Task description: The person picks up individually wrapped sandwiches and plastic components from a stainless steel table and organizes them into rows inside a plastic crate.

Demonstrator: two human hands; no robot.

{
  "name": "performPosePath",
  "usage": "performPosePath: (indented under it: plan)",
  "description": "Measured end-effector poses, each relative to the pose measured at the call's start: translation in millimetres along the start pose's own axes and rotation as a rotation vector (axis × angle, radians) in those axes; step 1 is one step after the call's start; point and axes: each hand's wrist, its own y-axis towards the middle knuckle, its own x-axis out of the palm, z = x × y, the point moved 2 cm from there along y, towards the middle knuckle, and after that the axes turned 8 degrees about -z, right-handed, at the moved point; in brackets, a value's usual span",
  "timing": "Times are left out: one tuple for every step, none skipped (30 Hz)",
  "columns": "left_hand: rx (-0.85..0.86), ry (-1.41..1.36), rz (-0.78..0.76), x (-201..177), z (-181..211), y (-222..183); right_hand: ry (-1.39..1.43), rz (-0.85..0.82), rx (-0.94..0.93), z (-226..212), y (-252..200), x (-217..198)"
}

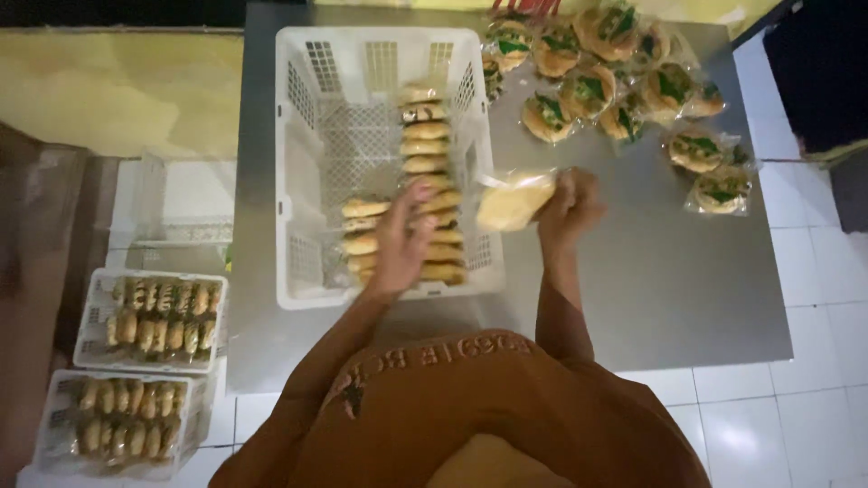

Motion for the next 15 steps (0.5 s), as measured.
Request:
performPosePath:
  plan:
    - [-0.003, -0.001, -0.004, 7.9, 5.0, -3.6, -0.002, 0.001, 0.004, -28.9, -9.9, 2.8]
    - [-0.003, -0.185, -0.028, 16.6, 9.5, -6.8, -0.040, -0.059, -0.060, -58.9, -18.8, 7.1]
    - [-0.004, -0.370, -0.052, 25.5, 13.9, -9.8, -0.077, -0.120, -0.123, -88.5, -27.5, 11.6]
    - [-0.008, -0.369, -0.053, 30.0, -2.4, -18.5, -0.078, -0.121, -0.119, -94.5, -38.0, 12.0]
    - [0.020, -0.348, 0.064, 32.1, -18.5, -27.5, -0.041, -0.157, -0.079, -99.5, -48.1, 13.2]
    - [0.045, -0.325, 0.184, 33.7, -34.8, -35.7, -0.003, -0.194, -0.041, -104.3, -57.3, 15.2]
    - [0.042, -0.322, 0.184, 23.6, -22.3, -41.5, -0.001, -0.195, -0.038, -93.3, -74.9, 14.6]
    - [0.073, -0.248, 0.203, 11.5, -9.8, -42.7, 0.046, -0.179, -0.009, -80.1, -88.1, 17.4]
    - [0.104, -0.174, 0.221, -0.5, 2.6, -43.7, 0.095, -0.165, 0.019, -66.7, -101.0, 21.0]
    - [0.100, -0.172, 0.227, -4.5, -0.6, -46.4, 0.097, -0.171, 0.020, -69.2, -103.8, 24.3]
    - [0.134, -0.165, 0.252, -8.7, -4.1, -49.2, 0.105, -0.149, 0.025, -70.7, -106.7, 27.4]
    - [0.159, -0.161, 0.272, -10.7, -7.8, -57.1, 0.106, -0.128, 0.038, -72.9, -114.8, 26.3]
    - [0.147, -0.162, 0.274, -9.7, -24.7, -62.3, 0.102, -0.135, 0.048, -86.1, -114.1, 26.3]
    - [0.227, -0.197, 0.333, -10.6, -40.4, -66.7, 0.116, -0.137, 0.025, -99.2, -111.4, 28.1]
    - [0.307, -0.232, 0.392, -11.5, -55.8, -71.2, 0.130, -0.139, 0.003, -112.5, -108.1, 30.0]
